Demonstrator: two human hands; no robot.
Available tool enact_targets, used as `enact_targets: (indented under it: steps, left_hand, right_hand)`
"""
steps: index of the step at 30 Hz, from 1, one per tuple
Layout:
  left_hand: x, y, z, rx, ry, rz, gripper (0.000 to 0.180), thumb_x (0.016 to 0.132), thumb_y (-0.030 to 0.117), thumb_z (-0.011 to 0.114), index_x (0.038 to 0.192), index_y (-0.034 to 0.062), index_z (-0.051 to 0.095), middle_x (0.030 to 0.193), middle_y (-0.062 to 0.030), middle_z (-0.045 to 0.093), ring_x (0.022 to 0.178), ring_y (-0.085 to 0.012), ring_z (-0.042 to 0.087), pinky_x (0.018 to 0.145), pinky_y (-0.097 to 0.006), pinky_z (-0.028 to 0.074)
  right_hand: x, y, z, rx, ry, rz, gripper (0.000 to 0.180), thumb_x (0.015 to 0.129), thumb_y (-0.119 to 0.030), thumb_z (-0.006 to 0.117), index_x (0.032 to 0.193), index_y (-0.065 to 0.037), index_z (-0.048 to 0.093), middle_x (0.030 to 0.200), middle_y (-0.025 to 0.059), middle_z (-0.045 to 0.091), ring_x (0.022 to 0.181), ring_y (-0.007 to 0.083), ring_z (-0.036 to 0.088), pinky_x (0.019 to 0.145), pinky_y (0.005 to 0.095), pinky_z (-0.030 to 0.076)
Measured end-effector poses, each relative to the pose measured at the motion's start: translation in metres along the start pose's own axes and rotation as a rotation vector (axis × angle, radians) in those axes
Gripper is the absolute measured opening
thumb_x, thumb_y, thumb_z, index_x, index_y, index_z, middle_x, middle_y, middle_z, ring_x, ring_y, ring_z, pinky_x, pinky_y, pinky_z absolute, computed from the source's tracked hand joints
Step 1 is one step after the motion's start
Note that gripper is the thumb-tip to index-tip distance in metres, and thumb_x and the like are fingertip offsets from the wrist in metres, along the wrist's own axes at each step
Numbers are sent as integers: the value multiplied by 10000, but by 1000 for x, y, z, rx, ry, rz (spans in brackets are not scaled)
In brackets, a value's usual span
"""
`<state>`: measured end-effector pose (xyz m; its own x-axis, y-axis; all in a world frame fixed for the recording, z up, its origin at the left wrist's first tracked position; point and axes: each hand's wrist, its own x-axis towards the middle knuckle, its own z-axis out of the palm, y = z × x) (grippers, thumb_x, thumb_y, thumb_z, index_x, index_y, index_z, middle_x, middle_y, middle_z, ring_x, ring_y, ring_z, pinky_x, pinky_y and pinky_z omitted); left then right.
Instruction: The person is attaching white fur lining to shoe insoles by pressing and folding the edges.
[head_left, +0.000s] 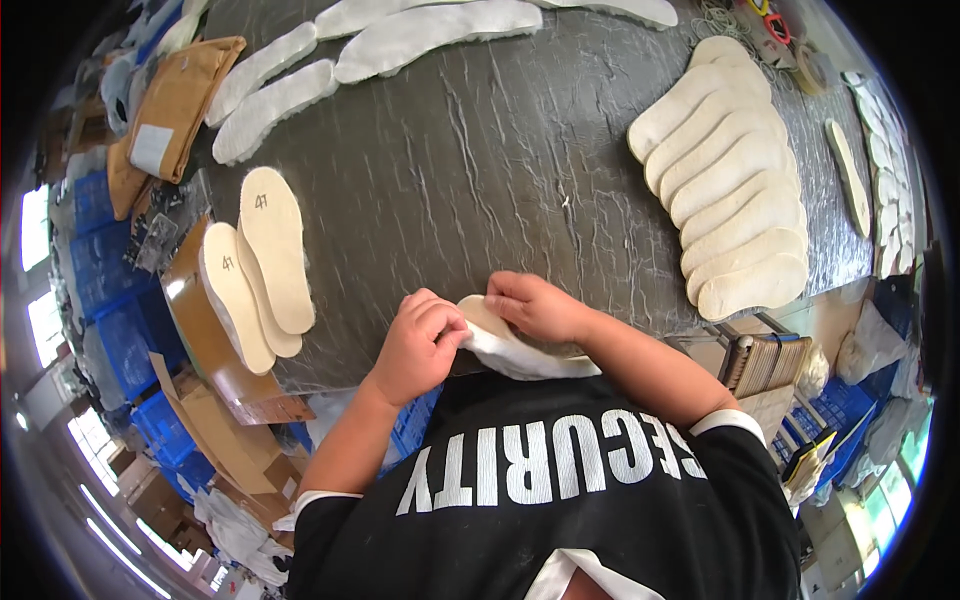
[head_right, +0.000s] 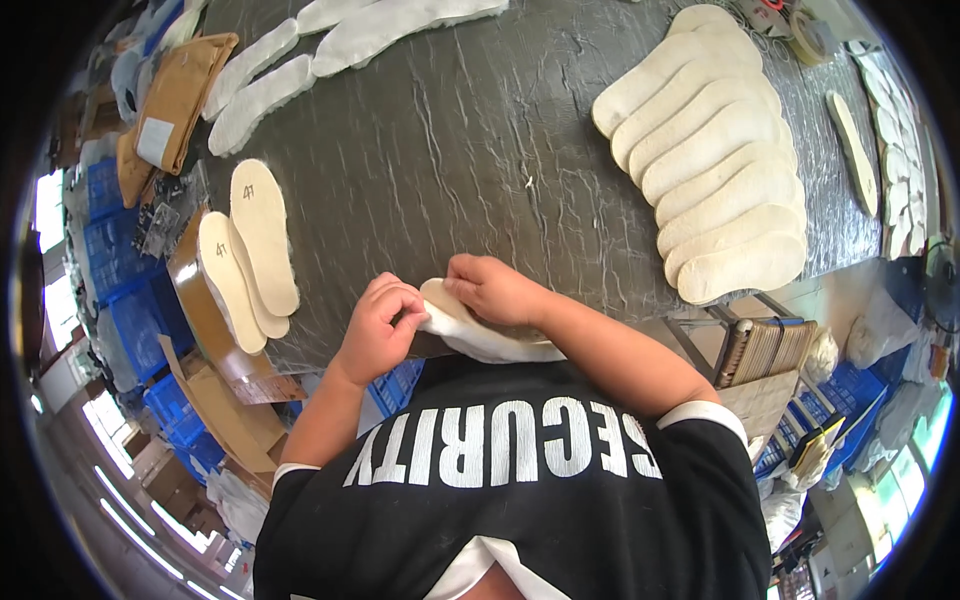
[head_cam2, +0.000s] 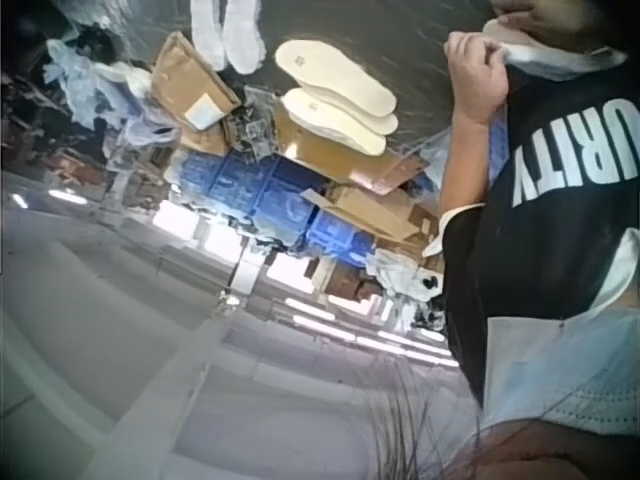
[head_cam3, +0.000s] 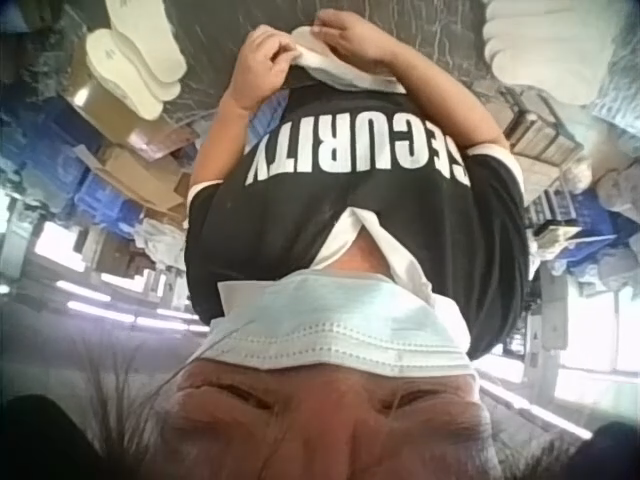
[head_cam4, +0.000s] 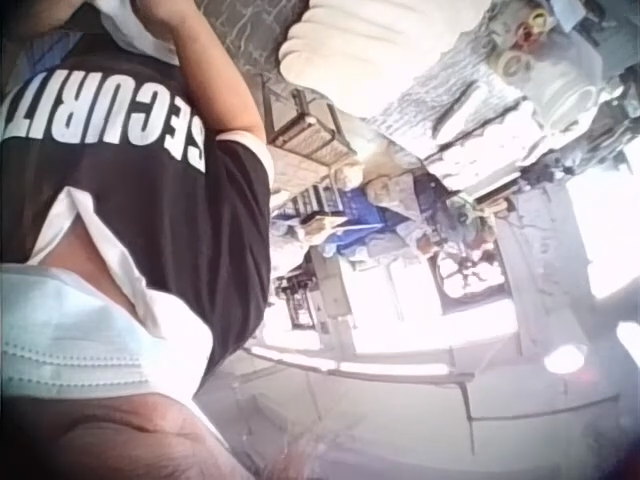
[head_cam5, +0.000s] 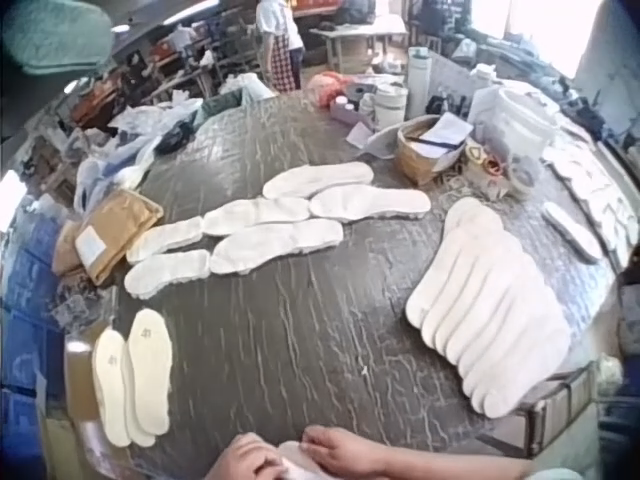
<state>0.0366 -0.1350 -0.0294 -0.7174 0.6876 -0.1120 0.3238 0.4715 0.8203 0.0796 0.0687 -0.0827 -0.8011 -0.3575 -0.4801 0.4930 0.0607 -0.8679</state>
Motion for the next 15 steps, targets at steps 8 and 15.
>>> enact_targets:
  steps: [8,15]
  left_hand:
    - [24,14,-7,186,-40,28,134,746,28,692,797,35,567,811,-67,618,786,-260,578,785,-361,419]
    - [28,18,-11,158,-45,-51,145,727,34,728,797,40,601,763,-42,612,760,-215,585,778,-340,417]
  right_hand:
    - [-7,25,2,393,-291,0,479,1026,-490,358,1197,-67,502,1062,58,565,1021,132,498,942,295,402]
    - [-15,6,6,137,-273,-135,502,968,-268,555,1375,-77,331,1123,172,597,1081,249,587,931,365,441]
